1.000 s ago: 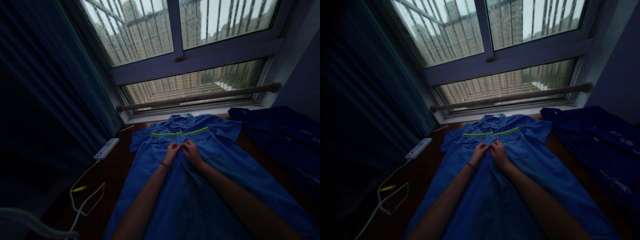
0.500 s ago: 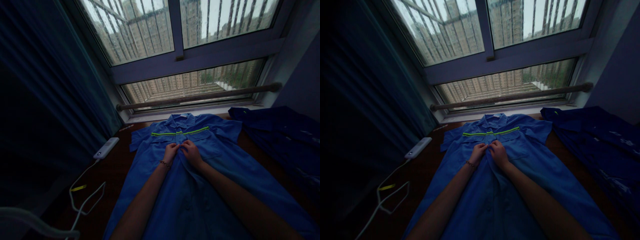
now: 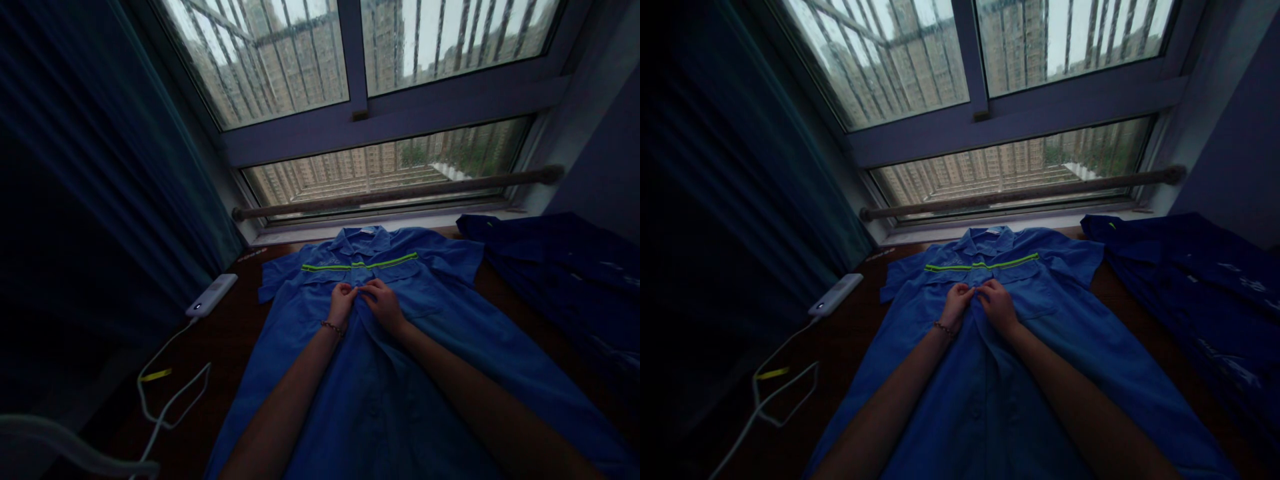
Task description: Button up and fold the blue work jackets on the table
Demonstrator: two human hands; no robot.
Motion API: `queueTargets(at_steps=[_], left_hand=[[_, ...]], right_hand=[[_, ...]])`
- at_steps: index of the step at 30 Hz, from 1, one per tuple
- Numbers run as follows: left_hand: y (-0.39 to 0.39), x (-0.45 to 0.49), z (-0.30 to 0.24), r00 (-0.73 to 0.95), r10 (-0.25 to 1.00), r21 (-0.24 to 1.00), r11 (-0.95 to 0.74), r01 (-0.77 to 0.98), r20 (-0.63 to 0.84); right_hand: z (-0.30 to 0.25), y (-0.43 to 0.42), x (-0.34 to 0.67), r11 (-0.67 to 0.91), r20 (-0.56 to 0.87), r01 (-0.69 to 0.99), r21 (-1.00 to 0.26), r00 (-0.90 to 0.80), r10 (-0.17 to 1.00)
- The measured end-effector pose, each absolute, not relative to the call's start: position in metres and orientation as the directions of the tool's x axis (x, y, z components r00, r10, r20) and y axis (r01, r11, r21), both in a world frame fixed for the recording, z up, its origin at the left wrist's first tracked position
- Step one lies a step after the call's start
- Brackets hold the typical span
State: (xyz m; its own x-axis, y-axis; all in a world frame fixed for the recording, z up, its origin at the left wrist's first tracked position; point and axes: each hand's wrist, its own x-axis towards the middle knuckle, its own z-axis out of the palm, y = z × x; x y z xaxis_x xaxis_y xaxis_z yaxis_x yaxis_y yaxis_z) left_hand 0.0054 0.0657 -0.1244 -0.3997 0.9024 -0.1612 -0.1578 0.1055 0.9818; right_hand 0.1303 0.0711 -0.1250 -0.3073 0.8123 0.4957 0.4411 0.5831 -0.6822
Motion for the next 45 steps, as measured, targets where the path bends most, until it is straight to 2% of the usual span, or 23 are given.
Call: queueTargets(at_steps=[13, 19, 22, 26, 28, 30, 32, 34, 42, 45], left_hand=[[0.061, 0.005, -0.119, -0.34, 0.907, 0.943, 0.146, -0.298, -0.248], [0.059, 0.004, -0.121, -0.315, 0.926, 0.952, 0.119, -0.28, -0.208], [0.062, 0.001, -0.126, -0.3, 0.952, 0.992, 0.03, -0.122, -0.066], [0.068, -0.004, -0.134, -0.241, 0.952, 0.957, -0.123, 0.263, 0.189], [0.072, -0.006, -0.136, -0.206, 0.948, 0.903, -0.145, 0.405, 0.245], [0.077, -0.008, -0.138, -0.18, 0.944, 0.853, -0.154, 0.499, 0.275], [0.083, -0.01, -0.138, -0.148, 0.943, 0.803, -0.165, 0.573, 0.299], [0.091, -0.012, -0.137, -0.122, 0.943, 0.756, -0.165, 0.633, 0.309], [0.1, -0.004, -0.122, -0.109, 0.949, 0.646, -0.115, 0.755, 0.297], [0.081, 0.005, -0.114, -0.136, 0.929, 0.607, -0.11, 0.787, 0.345]], right_hand=[[-0.126, 0.076, 0.129, 0.569, 0.482, 0.369, -0.735, -0.305, 0.821], [-0.13, 0.078, 0.127, 0.53, 0.455, 0.396, -0.75, -0.273, 0.848], [-0.128, 0.078, 0.128, 0.506, 0.431, 0.41, -0.759, -0.267, 0.862], [-0.114, 0.07, 0.132, 0.429, 0.37, 0.504, -0.75, -0.218, 0.903], [-0.106, 0.06, 0.133, 0.4, 0.276, 0.612, -0.682, -0.291, 0.916], [-0.101, 0.047, 0.134, 0.401, 0.162, 0.73, -0.553, -0.378, 0.912], [-0.099, 0.034, 0.134, 0.391, 0.105, 0.823, -0.411, -0.384, 0.917], [-0.099, 0.024, 0.135, 0.369, 0.103, 0.871, -0.323, -0.356, 0.929], [-0.102, 0.019, 0.147, 0.393, 0.11, 0.886, -0.245, -0.377, 0.919], [-0.1, 0.016, 0.148, 0.394, 0.125, 0.888, -0.238, -0.374, 0.919]])
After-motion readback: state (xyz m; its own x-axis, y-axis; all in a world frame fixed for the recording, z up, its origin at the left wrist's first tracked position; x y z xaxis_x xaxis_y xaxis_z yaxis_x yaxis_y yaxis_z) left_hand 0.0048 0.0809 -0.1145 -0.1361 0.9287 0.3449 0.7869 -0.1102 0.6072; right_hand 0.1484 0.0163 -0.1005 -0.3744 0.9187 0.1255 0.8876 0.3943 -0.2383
